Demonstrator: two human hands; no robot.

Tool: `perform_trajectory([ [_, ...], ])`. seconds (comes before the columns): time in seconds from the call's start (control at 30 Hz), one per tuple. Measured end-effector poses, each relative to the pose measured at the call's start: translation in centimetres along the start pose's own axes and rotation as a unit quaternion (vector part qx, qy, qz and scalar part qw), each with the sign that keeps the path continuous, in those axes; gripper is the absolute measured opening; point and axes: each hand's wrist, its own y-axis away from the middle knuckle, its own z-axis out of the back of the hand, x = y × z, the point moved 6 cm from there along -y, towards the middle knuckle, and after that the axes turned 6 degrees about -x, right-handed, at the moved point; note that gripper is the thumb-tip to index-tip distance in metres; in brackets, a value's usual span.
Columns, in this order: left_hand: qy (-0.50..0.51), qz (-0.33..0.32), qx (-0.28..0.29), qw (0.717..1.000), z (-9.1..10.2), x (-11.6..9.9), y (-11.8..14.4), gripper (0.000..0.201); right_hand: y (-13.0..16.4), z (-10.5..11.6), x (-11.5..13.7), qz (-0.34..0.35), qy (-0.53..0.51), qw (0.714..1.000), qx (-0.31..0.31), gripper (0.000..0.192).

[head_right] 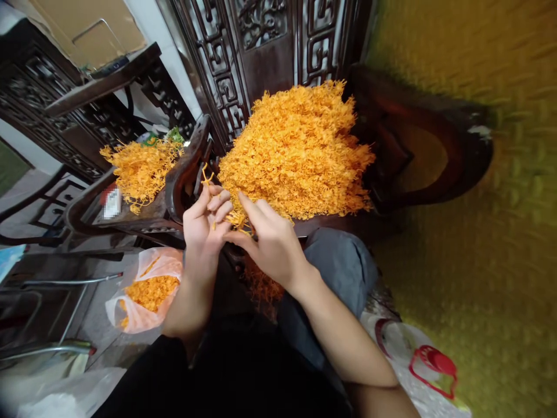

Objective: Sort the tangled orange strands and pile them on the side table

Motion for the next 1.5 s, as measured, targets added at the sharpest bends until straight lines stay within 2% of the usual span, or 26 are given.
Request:
perform_trajectory([
  [0.1, -0.003, 0.022, -0.007, 1.000, 0.1, 0.6, 0.4, 0.026, -0.9, -0.9, 0.0, 0.006, 0.015, 0.999, -0.027, 0.016],
  [0.2, -0.006, 0.079, -0.010, 0.997, 0.6, 0.9, 0.6, 0.032, -0.5, -0.7, -1.2, -0.003, 0.019, 0.996, -0.082, 0.017],
  [0.27, 0.018, 0.079, -0.018, 0.997, 1.4, 0.0, 0.6, 0.034, 0.2, 0.8, -2.9, -0.026, 0.035, 0.988, -0.148, 0.016],
  [0.3, 0.041, 0.060, -0.026, 0.997, 1.9, -0.9, 0.6, 0.035, 0.8, 2.1, -4.0, -0.053, 0.029, 0.977, -0.206, 0.016],
  [0.37, 0.085, 0.012, -0.045, 0.995, 3.1, -2.7, 0.6, 0.035, 2.1, 4.8, -6.6, -0.142, -0.047, 0.937, -0.316, 0.022],
  [0.4, 0.097, 0.000, -0.048, 0.994, 3.6, -3.3, 0.6, 0.034, 2.5, 5.6, -7.7, -0.186, -0.107, 0.916, -0.338, 0.025],
  [0.43, 0.098, -0.003, -0.046, 0.994, 3.9, -3.7, 0.6, 0.032, 2.7, 5.9, -8.4, -0.221, -0.170, 0.902, -0.328, 0.027],
  [0.5, 0.088, 0.005, -0.038, 0.995, 4.3, -4.0, 0.4, 0.027, 2.5, 5.6, -8.7, -0.254, -0.255, 0.895, -0.261, 0.029],
  [0.53, 0.087, 0.005, -0.033, 0.996, 4.4, -3.9, 0.3, 0.027, 2.4, 5.6, -8.4, -0.249, -0.272, 0.895, -0.250, 0.029],
  [0.57, 0.088, 0.001, -0.029, 0.996, 4.5, -3.9, 0.2, 0.026, 2.3, 5.8, -8.3, -0.236, -0.280, 0.892, -0.266, 0.028],
  [0.7, 0.101, 0.000, -0.029, 0.994, 4.9, -3.5, -0.4, 0.030, 3.2, 7.2, -9.1, -0.193, -0.256, 0.838, -0.441, 0.028],
  [0.8, 0.117, 0.025, -0.034, 0.992, 5.7, -3.4, -0.6, 0.034, 4.1, 8.0, -11.0, -0.181, -0.210, 0.818, -0.503, 0.026],
  [0.87, 0.151, 0.006, -0.042, 0.988, 6.7, -4.5, -0.6, 0.034, 4.9, 9.6, -12.2, -0.160, -0.170, 0.802, -0.549, 0.022],
  [0.97, 0.193, -0.082, -0.041, 0.977, 8.3, -7.6, 0.1, 0.030, 6.3, 12.7, -13.7, -0.178, -0.124, 0.770, -0.600, 0.027],
  [1.0, 0.194, -0.099, -0.032, 0.976, 8.6, -8.4, 0.5, 0.027, 6.5, 13.3, -14.0, -0.200, -0.138, 0.773, -0.586, 0.029],
  [1.07, 0.187, -0.100, -0.010, 0.977, 8.3, -9.1, 1.1, 0.023, 6.0, 13.0, -14.2, -0.243, -0.231, 0.801, -0.496, 0.026],
  [1.13, 0.174, -0.087, 0.009, 0.981, 7.2, -8.9, 1.6, 0.021, 5.2, 10.8, -13.1, -0.274, -0.359, 0.817, -0.357, 0.021],
  [1.2, 0.154, -0.082, 0.024, 0.984, 5.8, -8.2, 1.9, 0.019, 4.6, 8.3, -11.4, -0.297, -0.446, 0.808, -0.245, 0.025],
  [1.27, 0.132, -0.081, 0.037, 0.987, 4.5, -7.4, 2.0, 0.019, 4.3, 6.6, -9.8, -0.310, -0.483, 0.795, -0.198, 0.024],
  [1.37, 0.118, -0.083, 0.063, 0.988, 3.1, -6.8, 2.0, 0.020, 4.2, 4.9, -8.4, -0.322, -0.507, 0.783, -0.164, 0.021],
  [1.43, 0.120, -0.077, 0.078, 0.987, 2.5, -6.3, 2.1, 0.020, 4.7, 3.6, -8.0, -0.348, -0.495, 0.784, -0.139, 0.022],
  [1.5, 0.120, -0.063, 0.085, 0.987, 2.0, -5.7, 2.2, 0.019, 5.4, 1.9, -7.6, -0.377, -0.460, 0.798, -0.096, 0.031],
])
